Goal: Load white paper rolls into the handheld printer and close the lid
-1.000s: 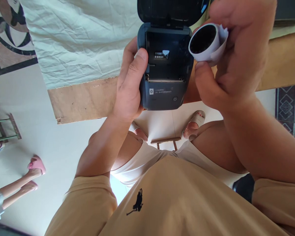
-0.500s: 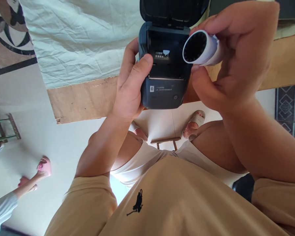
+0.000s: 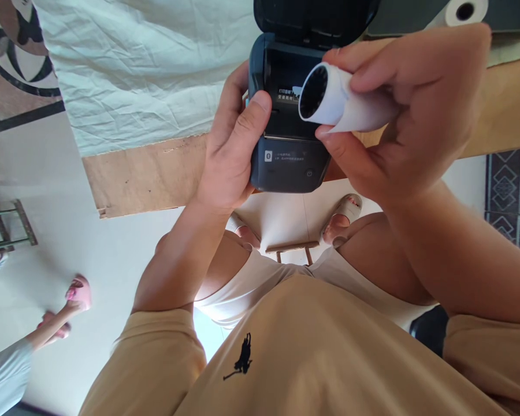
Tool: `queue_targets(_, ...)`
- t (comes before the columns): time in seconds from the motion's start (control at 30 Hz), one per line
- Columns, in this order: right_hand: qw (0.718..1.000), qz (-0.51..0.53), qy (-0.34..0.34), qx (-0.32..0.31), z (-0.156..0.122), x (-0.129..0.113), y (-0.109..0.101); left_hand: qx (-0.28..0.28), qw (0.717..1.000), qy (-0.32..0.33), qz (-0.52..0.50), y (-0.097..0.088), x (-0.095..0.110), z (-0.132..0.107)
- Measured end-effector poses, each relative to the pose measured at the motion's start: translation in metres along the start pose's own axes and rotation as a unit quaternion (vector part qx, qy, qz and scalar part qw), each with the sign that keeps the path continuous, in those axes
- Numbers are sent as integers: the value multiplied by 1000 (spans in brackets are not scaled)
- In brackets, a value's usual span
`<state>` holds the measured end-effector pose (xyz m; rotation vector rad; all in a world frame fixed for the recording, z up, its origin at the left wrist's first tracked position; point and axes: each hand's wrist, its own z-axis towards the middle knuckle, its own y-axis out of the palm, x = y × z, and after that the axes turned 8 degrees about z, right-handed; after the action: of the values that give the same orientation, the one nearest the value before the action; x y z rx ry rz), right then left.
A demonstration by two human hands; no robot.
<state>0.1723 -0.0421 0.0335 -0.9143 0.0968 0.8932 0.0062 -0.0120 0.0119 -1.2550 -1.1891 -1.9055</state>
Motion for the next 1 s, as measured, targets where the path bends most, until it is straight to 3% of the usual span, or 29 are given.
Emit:
queue_targets(0.17,999,-22,1,-31,2,-8,1,28,999,8,34,0,-2,0)
queue_targets(0.37,996,-48,38,-65,3,-12,4,20,999,14,26,0,-1,-1)
queue_targets(0.57,999,-9,25,-44,5,-10,5,25,1000,16,10,3,1,-1)
queue_targets(0.73,998,-39,37,-46,6,-11,6,12,1000,21,15,-2,0,0)
queue_targets(0.9,998,-60,-9,-30,9,-7,6,-35,999,14,10,-12,-3,1)
queue_targets(1.0,997,-66,-11,-35,10,-7,5,-30,999,18,7,-12,-3,0)
